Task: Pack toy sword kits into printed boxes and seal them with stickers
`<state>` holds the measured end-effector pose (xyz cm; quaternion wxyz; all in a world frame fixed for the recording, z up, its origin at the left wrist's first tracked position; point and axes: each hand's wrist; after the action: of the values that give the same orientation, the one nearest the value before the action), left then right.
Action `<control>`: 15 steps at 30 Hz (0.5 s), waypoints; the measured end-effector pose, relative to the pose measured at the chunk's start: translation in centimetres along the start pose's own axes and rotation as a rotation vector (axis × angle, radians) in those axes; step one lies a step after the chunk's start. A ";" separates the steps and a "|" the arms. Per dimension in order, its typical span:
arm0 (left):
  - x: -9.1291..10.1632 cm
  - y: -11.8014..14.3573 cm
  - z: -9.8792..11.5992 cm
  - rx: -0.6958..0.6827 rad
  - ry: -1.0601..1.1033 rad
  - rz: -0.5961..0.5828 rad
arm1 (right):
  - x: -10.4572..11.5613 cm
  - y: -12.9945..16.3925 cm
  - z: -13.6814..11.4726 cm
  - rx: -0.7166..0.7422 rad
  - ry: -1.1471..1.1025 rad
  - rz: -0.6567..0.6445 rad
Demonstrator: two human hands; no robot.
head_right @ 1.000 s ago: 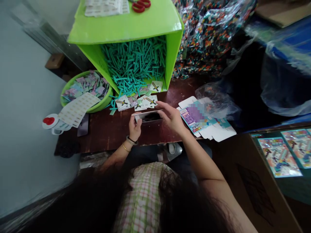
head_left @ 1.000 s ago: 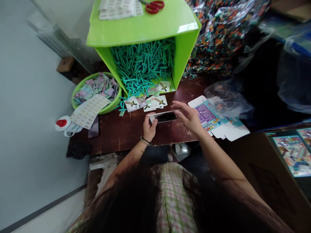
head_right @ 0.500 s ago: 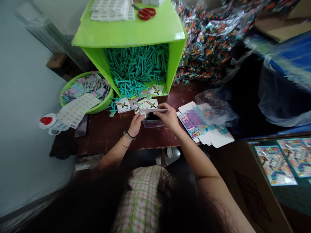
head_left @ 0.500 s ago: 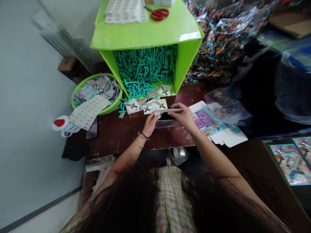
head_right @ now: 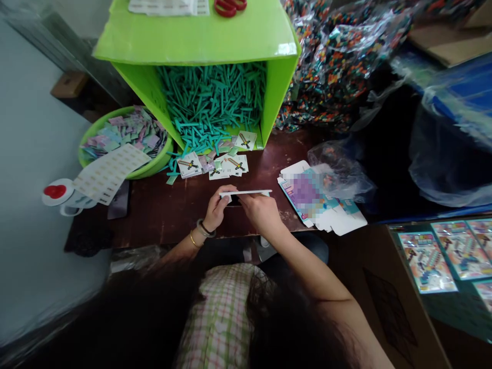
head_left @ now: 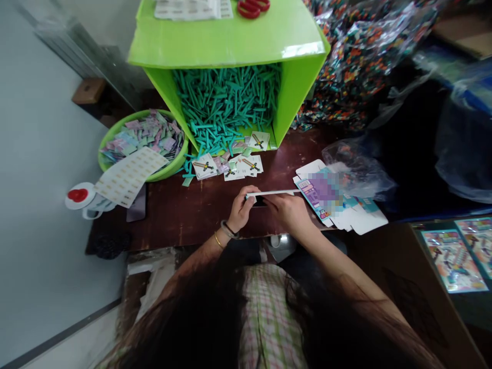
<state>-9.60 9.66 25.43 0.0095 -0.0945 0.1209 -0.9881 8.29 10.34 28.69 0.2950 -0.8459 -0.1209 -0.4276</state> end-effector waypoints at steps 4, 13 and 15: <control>0.0 0.6 0.2 -0.056 -0.029 -0.045 | 0.1 -1.1 0.6 0.075 -0.087 -0.194; 0.0 0.3 0.4 -0.014 -0.085 0.013 | 4.2 0.6 0.6 0.080 -0.036 -0.146; -0.1 0.3 0.4 -0.022 -0.105 0.008 | 4.1 0.7 0.3 0.081 0.043 -0.208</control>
<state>-9.43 9.25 25.69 0.0189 -0.1461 0.1313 -0.9803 11.29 9.81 31.57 0.2855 -0.8069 -0.2188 -0.4686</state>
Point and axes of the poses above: each hand's wrist, its own y-axis away from the middle knuckle, its own x-axis out of the back of the hand, z = x × y, and after that the axes turned 5 degrees about x, right-handed
